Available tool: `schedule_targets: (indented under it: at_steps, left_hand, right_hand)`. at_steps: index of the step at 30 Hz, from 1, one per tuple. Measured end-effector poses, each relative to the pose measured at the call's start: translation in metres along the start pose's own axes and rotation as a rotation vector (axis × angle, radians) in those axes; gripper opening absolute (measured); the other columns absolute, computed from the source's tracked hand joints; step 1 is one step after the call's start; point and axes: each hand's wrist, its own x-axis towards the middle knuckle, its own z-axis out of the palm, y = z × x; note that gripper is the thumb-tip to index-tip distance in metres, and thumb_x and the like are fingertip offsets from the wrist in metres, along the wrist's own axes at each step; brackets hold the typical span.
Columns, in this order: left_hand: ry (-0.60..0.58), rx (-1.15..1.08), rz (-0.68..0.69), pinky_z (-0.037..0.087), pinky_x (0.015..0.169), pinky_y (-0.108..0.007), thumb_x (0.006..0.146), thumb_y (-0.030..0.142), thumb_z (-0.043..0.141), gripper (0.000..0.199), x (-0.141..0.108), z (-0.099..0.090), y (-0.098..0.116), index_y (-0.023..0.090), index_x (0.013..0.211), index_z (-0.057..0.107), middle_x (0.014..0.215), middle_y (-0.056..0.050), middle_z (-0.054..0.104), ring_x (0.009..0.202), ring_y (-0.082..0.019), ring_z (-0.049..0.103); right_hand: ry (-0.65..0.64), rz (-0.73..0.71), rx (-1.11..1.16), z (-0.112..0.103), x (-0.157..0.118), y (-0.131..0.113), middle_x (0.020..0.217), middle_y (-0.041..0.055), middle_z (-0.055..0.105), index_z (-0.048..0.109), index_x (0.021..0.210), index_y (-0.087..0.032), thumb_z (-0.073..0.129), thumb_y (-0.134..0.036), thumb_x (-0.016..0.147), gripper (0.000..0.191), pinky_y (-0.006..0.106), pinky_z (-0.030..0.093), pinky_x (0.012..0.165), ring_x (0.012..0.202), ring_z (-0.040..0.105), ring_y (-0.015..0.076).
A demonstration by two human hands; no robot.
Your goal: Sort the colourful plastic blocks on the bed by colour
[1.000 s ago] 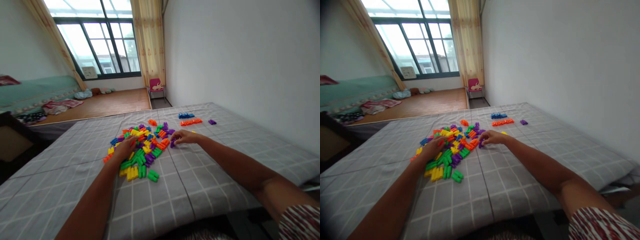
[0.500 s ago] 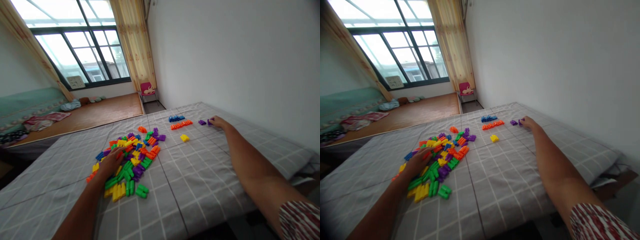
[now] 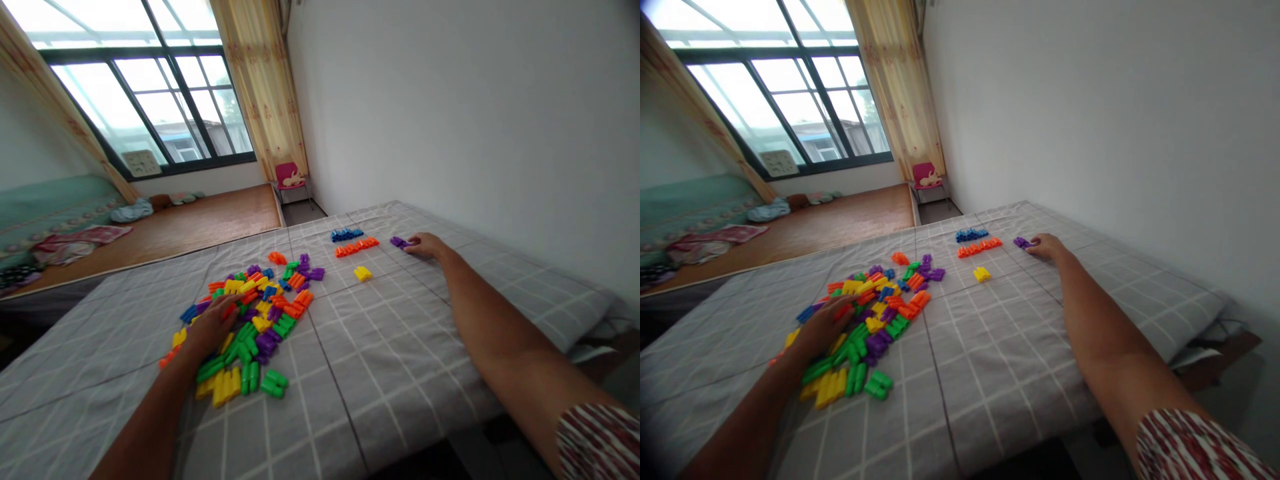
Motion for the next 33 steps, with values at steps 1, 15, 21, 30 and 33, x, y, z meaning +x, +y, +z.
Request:
schedule_targets:
  at_steps: [1, 15, 21, 30, 33]
  left_hand:
    - [-0.002, 0.006, -0.001, 0.048, 0.094, -0.033, 0.09, 0.045, 0.036, 0.047, 0.0, 0.0, 0.0, 0.026, 0.128, 0.056, 0.132, -0.005, 0.057, 0.116, -0.023, 0.057]
    - [-0.031, 0.053, -0.049, 0.048, 0.094, -0.033, 0.091, 0.049, 0.032, 0.052, 0.0, 0.0, 0.001, 0.024, 0.131, 0.053, 0.134, -0.006, 0.054, 0.112, -0.023, 0.059]
    - [-0.049, 0.055, -0.057, 0.047, 0.096, -0.036, 0.092, 0.048, 0.03, 0.052, -0.001, 0.0, 0.001, 0.023, 0.131, 0.053, 0.135, -0.007, 0.054, 0.114, -0.024, 0.057]
    - [-0.037, 0.049, -0.039, 0.047, 0.094, -0.034, 0.091, 0.048, 0.033, 0.051, -0.001, 0.0, 0.001, 0.025, 0.132, 0.052, 0.135, -0.006, 0.053, 0.113, -0.023, 0.059]
    - [-0.024, 0.055, -0.04, 0.047, 0.094, -0.035, 0.091, 0.048, 0.033, 0.051, -0.001, 0.0, 0.001, 0.023, 0.131, 0.053, 0.135, -0.006, 0.054, 0.112, -0.024, 0.059]
  right_hand:
    - [0.002, 0.006, -0.002, 0.001, 0.0, -0.001, 0.103, 0.0102, 0.071, 0.07, 0.107, -0.013, 0.074, -0.047, 0.063, 0.056, 0.026, 0.047, 0.073, 0.092, 0.066, 0.0235]
    - [0.398, 0.112, 0.139, -0.003, -0.002, -0.002, 0.101, 0.0104, 0.071, 0.067, 0.1, -0.015, 0.069, -0.044, 0.071, 0.041, 0.031, 0.047, 0.078, 0.09, 0.064, 0.0216]
    - [0.425, 0.144, 0.049, 0.017, 0.003, -0.008, 0.095, 0.0109, 0.072, 0.068, 0.092, -0.015, 0.065, -0.046, 0.074, 0.035, 0.032, 0.047, 0.079, 0.089, 0.064, 0.0234]
    - [0.348, 0.062, 0.139, 0.011, 0.002, 0.012, 0.097, 0.0084, 0.073, 0.071, 0.101, -0.016, 0.062, -0.029, 0.072, 0.033, 0.029, 0.05, 0.079, 0.09, 0.067, 0.0205]
    - [0.353, 0.055, 0.077, 0.013, 0.001, 0.011, 0.097, 0.0076, 0.073, 0.072, 0.1, -0.017, 0.062, -0.025, 0.071, 0.032, 0.03, 0.05, 0.081, 0.092, 0.066, 0.0207]
